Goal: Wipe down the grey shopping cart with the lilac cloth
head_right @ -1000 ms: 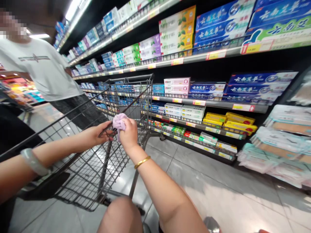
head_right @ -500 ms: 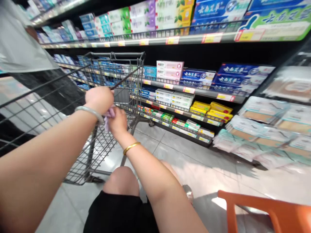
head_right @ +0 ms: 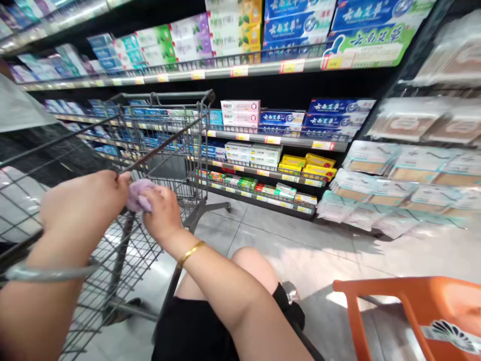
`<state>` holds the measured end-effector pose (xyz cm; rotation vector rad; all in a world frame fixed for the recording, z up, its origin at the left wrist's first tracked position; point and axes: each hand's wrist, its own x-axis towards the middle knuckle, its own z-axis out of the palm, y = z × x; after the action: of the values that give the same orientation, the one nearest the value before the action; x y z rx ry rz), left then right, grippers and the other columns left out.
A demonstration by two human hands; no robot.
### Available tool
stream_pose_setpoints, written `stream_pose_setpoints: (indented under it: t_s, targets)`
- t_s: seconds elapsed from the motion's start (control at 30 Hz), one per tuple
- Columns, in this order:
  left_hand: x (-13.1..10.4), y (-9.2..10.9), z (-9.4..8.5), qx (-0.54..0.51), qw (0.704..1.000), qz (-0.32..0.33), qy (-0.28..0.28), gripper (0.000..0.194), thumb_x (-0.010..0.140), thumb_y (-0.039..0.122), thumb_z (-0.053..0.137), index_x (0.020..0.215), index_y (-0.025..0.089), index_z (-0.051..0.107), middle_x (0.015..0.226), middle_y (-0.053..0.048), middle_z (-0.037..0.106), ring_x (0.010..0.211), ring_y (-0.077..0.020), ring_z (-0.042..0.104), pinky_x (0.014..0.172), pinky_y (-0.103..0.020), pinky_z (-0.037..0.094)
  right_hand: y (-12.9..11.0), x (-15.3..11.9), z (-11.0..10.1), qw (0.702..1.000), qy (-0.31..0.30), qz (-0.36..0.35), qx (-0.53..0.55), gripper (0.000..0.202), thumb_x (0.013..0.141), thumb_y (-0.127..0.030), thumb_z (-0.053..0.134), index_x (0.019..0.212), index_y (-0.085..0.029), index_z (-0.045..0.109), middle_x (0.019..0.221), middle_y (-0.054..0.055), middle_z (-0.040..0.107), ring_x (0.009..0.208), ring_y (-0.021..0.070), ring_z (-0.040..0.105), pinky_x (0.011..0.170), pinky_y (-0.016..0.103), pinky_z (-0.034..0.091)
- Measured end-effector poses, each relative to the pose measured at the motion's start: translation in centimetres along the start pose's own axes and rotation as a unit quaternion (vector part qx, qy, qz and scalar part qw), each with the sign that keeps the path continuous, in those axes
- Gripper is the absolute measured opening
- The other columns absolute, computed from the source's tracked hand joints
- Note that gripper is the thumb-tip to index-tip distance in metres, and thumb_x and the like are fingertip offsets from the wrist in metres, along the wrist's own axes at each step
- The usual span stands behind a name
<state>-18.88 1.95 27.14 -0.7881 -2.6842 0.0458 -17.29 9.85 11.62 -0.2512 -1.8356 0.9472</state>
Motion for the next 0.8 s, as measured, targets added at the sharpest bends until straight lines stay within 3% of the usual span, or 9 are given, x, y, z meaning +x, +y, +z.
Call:
stream_pose_setpoints:
  t_s: [0.13, 0.23, 0.33, 0.43, 0.57, 0.7, 0.8]
  targets:
    - [-3.3, -1.4, -1.0, 0.029, 0.999, -0.017, -0.003, 0.07, 0.099, 0.059, 0.016, 0.096, 0.017, 0.072, 0.081, -0.019, 0.071, 0.078, -0.0388, 0.07, 0.069, -0.048, 0.052, -0.6, -3.3, -1.1, 0.997, -0.026, -0.068, -0.037, 0.032, 0.082, -0.009, 0.064, 0.111, -0.021, 0.071, 0.116, 0.008, 0.064, 0.112, 0.0223, 0.059, 0.098, 0.036, 0.052]
    - [-5.4, -2.4, -1.3, 0.047, 0.999, -0.024, 0.016, 0.067, 0.099, 0.058, 0.018, 0.097, 0.019, 0.072, 0.074, -0.016, 0.069, 0.069, -0.0363, 0.067, 0.061, -0.042, 0.045, -2.5, -2.3, -3.1, 0.991, 0.003, -0.128, -0.045, 0.031, 0.086, -0.009, 0.062, 0.112, -0.021, 0.072, 0.122, 0.009, 0.063, 0.118, 0.0218, 0.057, 0.104, 0.037, 0.049]
    - [-7.0, -3.5, -1.0, 0.077, 0.995, 0.009, 0.067, 0.064, 0.102, 0.055, 0.019, 0.091, 0.019, 0.07, 0.069, -0.012, 0.065, 0.061, -0.0294, 0.062, 0.058, -0.035, 0.035, -3.5, -1.9, -4.6, 0.981, -0.017, -0.171, -0.086, 0.025, 0.093, -0.017, 0.061, 0.113, -0.024, 0.074, 0.125, 0.008, 0.063, 0.118, 0.0223, 0.057, 0.104, 0.039, 0.049]
    - [-8.4, -4.4, -0.5, 0.098, 0.986, 0.041, 0.127, 0.067, 0.103, 0.057, 0.015, 0.085, 0.019, 0.067, 0.065, -0.01, 0.061, 0.056, -0.0235, 0.054, 0.056, -0.032, 0.023, -2.6, -4.4, -5.5, 0.962, -0.064, -0.238, -0.12, 0.017, 0.099, -0.031, 0.062, 0.105, -0.028, 0.078, 0.119, 0.005, 0.067, 0.114, 0.0217, 0.059, 0.099, 0.037, 0.05]
    - [-10.0, -5.1, -0.3, 0.105, 0.98, 0.05, 0.159, 0.066, 0.103, 0.062, 0.016, 0.078, 0.022, 0.062, 0.059, -0.007, 0.052, 0.051, -0.0199, 0.041, 0.056, -0.034, 0.015, -1.4, -7.5, -7.8, 0.912, -0.108, -0.366, -0.15, 0.017, 0.1, -0.032, 0.063, 0.096, -0.031, 0.079, 0.111, 0.001, 0.071, 0.111, 0.0186, 0.061, 0.102, 0.034, 0.049]
    - [-11.1, -5.4, -0.3, 0.097, 0.975, 0.072, 0.185, 0.061, 0.101, 0.066, 0.024, 0.071, 0.023, 0.056, 0.056, -0.004, 0.044, 0.052, -0.0172, 0.028, 0.058, -0.033, 0.012, -2.1, -6.1, -10.8, 0.933, -0.05, -0.32, -0.158, 0.017, 0.1, -0.034, 0.064, 0.099, -0.029, 0.08, 0.113, 0.004, 0.07, 0.113, 0.0197, 0.061, 0.1, 0.035, 0.05]
    - [-11.5, -5.4, -0.2, 0.081, 0.971, 0.093, 0.207, 0.058, 0.1, 0.067, 0.03, 0.069, 0.023, 0.052, 0.055, -0.003, 0.04, 0.053, -0.0159, 0.021, 0.059, -0.032, 0.01, -2.1, -6.2, -11.9, 0.941, -0.019, -0.284, -0.182, 0.015, 0.099, -0.033, 0.065, 0.1, -0.03, 0.08, 0.115, 0.004, 0.07, 0.114, 0.0213, 0.061, 0.096, 0.036, 0.051]
